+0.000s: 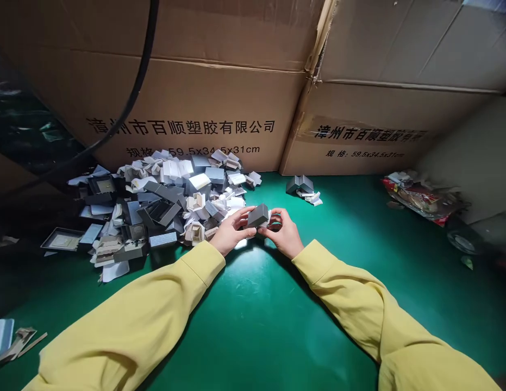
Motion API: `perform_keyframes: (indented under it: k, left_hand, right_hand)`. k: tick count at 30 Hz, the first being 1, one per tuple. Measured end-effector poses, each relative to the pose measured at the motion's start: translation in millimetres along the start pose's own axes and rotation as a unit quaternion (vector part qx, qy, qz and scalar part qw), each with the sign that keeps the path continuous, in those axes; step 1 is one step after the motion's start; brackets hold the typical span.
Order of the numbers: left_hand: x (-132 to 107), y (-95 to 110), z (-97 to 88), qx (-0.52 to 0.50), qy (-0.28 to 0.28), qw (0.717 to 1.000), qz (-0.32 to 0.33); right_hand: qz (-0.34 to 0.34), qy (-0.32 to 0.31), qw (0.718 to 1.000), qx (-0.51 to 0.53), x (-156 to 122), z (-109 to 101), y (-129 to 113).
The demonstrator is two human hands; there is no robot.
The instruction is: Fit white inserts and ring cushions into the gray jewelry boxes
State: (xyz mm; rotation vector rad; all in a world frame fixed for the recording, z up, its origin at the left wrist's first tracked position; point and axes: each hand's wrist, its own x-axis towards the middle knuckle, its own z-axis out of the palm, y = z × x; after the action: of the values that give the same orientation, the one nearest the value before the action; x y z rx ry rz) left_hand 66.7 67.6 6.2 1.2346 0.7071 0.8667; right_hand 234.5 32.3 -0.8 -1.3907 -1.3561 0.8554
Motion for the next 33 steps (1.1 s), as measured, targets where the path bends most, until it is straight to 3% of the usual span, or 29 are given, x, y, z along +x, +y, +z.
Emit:
perform_keyframes:
  k: [3, 7, 17, 20, 28, 31, 33]
  left_hand:
    - [-2, 2, 1.0, -0.041, 0.013, 0.999, -0.026]
    - [-2, 4, 1.2, -0.079, 0.039, 0.995, -0.048]
    - [-2, 6, 3.8, -0.124, 0.058, 0.99, -0.043]
    - [-2, 6, 4.7, -0.13, 0.068, 0.988, -0.044]
    - [-1, 6, 4.0, -0.129, 0.077, 0.988, -0.044]
    - [-1, 5, 3.6, -0.123, 0.08, 0.988, -0.048]
    - [0, 5, 3.3, -0.119, 0.08, 0.988, -0.051]
  right_hand:
    - [0.0, -0.032, 0.999, -0.016, 2, -3, 1]
    - [-0.051, -0.081, 0.991, -0.094, 7, -10, 3]
    - [-0.121, -0.032, 0.973, -0.194, 3, -7, 7]
    - [-0.186, -0.032, 0.945, -0.266, -1, -6, 6]
    - [-0.273, -0.081, 0.816, -0.502, -10, -5, -7]
    - [-0.272, -0.09, 0.802, -0.524, -12, -4, -9]
    - [-0.266, -0.091, 0.81, -0.514, -12, -3, -8]
